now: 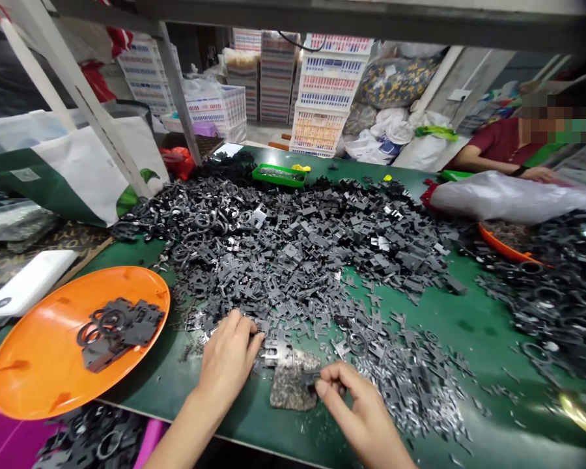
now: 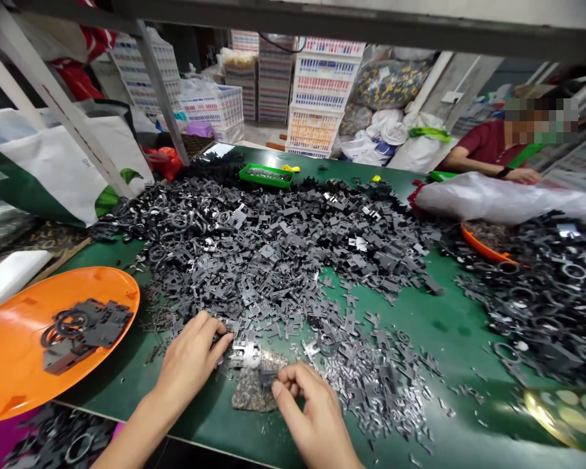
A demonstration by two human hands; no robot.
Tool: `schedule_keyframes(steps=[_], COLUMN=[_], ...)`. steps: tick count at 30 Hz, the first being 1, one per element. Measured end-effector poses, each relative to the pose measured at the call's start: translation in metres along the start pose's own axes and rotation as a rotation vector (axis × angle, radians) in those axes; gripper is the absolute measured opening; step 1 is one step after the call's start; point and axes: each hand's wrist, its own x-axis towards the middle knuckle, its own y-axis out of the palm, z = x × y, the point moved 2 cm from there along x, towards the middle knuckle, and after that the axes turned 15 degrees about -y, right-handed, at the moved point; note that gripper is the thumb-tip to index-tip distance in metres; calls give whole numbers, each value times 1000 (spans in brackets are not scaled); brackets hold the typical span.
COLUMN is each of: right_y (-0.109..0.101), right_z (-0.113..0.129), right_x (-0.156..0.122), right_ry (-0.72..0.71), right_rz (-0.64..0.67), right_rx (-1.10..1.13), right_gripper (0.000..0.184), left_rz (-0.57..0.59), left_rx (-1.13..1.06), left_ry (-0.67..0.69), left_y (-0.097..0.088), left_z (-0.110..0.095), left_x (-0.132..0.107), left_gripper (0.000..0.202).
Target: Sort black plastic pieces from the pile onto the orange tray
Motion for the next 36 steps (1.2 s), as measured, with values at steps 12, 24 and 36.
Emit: schedule_keyframes(steps=[12, 24, 36], right_y=[25, -2, 17], right_z=[22, 7, -13], right_x=[8, -1, -33], right_ry=[-314, -192, 175], right_rz=[209, 356, -119], right_rx=[-225, -238, 255], right_gripper=[10, 8, 27], left_rz=[27, 363, 103], left_rx=[-24, -176, -63], left_ry=[146, 279, 207], left_y=[9, 9, 23], left_z=[3, -18, -33], left_x=[-5, -40, -52], left_gripper=[22, 27, 13])
